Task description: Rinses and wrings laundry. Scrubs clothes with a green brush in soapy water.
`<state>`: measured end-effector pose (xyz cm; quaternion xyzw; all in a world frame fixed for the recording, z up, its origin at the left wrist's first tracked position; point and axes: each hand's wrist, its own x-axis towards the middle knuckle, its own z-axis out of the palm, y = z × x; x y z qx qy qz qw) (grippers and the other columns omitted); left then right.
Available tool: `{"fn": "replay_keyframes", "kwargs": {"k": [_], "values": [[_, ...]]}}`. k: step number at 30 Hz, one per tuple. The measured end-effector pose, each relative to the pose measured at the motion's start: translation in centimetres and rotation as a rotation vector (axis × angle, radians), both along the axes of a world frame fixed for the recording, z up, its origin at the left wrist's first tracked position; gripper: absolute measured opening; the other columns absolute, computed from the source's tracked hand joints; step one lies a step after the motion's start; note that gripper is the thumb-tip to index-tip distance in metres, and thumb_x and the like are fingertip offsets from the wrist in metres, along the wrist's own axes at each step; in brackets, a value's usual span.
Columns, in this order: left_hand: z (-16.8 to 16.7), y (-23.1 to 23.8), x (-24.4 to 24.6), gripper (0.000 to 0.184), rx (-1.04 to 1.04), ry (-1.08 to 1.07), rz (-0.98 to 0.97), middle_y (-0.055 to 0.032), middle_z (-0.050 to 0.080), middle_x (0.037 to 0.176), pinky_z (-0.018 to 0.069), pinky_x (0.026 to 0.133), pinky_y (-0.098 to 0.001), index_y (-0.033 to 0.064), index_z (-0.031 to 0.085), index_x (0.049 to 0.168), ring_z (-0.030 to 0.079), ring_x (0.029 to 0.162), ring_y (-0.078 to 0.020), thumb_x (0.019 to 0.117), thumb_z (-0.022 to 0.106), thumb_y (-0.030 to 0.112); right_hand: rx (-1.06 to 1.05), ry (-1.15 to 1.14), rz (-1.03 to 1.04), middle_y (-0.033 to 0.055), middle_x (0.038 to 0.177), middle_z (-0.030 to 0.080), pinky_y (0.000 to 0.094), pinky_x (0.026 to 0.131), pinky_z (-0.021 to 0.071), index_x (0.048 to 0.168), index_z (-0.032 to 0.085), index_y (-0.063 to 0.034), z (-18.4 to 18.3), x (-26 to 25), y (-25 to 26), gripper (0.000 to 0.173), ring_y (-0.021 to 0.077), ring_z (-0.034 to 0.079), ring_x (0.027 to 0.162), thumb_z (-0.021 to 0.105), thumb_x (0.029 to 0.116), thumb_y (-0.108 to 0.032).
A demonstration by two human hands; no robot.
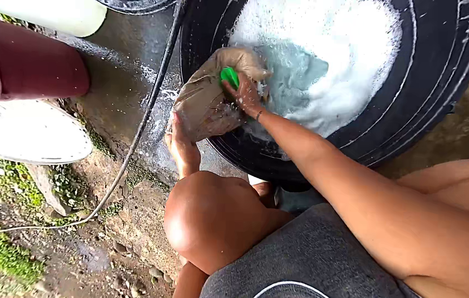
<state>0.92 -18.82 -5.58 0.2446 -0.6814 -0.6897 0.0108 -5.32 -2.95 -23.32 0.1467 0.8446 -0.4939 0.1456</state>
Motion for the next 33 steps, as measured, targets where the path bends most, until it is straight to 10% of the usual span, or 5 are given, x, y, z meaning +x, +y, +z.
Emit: {"fn": "replay_keyframes", "kwargs": {"k": [7, 16, 20, 25, 33], "values": [[-0.1, -0.8, -0.1, 0.032, -0.061, 0.058, -0.033, -0.0013, 0.069, 0.107, 0.0562, 0.093, -0.0361, 0.0077, 0.055, 0.124, 0.067, 0.101, -0.0115, 0.1089, 0.030, 0.020, -0.494, 0.535, -0.039, 0.0118, 0.077, 0.070, 0.0424, 0.063, 0.0592, 0.102, 0.067, 0.0052, 15.2, 4.0, -5.9, 0.046, 0.0205, 0.070, 0.069, 0.078, 0.0889, -0.037], [7.6, -0.1, 0.5, 0.029, 0.476, 0.280, -0.197, -0.0055, 0.072, 0.109, 0.0551, 0.097, -0.0447, 0.0109, 0.068, 0.110, 0.068, 0.107, -0.0184, 0.0984, 0.046, 0.026, 0.275, -0.069, 0.035, 0.0293, 0.115, 0.069, 0.0676, 0.095, 0.0501, 0.132, 0.059, 0.0041, -0.2, 0.4, 11.2, 0.075, 0.0472, 0.067, 0.110, 0.050, 0.1001, -0.063], [0.1, 1.4, 2.6, 0.045, 0.948, 0.185, -0.035, -0.0049, 0.075, 0.100, 0.0606, 0.082, -0.0402, 0.0145, 0.066, 0.107, 0.072, 0.095, -0.0176, 0.1069, 0.033, 0.045, 0.340, -0.115, -0.306, 0.0268, 0.119, 0.069, 0.0650, 0.097, 0.0495, 0.136, 0.057, 0.0018, 1.8, 2.3, 18.2, 0.074, 0.0445, 0.067, 0.113, 0.052, 0.0991, -0.063], [-5.7, 8.1, -3.9, 0.050, 0.690, -0.450, -0.600, -0.0050, 0.073, 0.089, 0.0608, 0.070, -0.0360, 0.0171, 0.060, 0.107, 0.071, 0.079, -0.0178, 0.1098, 0.014, 0.038, 0.327, -0.245, -0.553, 0.0256, 0.124, 0.068, 0.0621, 0.099, 0.0494, 0.138, 0.056, 0.0009, 1.7, 5.6, 20.2, 0.075, 0.0423, 0.065, 0.118, 0.051, 0.0995, -0.063], [2.1, 4.8, -1.4, 0.036, 0.898, 0.393, -0.386, 0.0019, 0.076, 0.092, 0.0620, 0.077, -0.0321, 0.0225, 0.071, 0.100, 0.073, 0.088, -0.0095, 0.0910, 0.061, 0.056, 0.339, -0.301, -0.707, 0.0275, 0.133, 0.063, 0.0575, 0.107, 0.0462, 0.144, 0.051, 0.0027, -0.4, 10.4, 24.6, 0.077, 0.0404, 0.061, 0.126, 0.051, 0.1008, -0.061]]}}
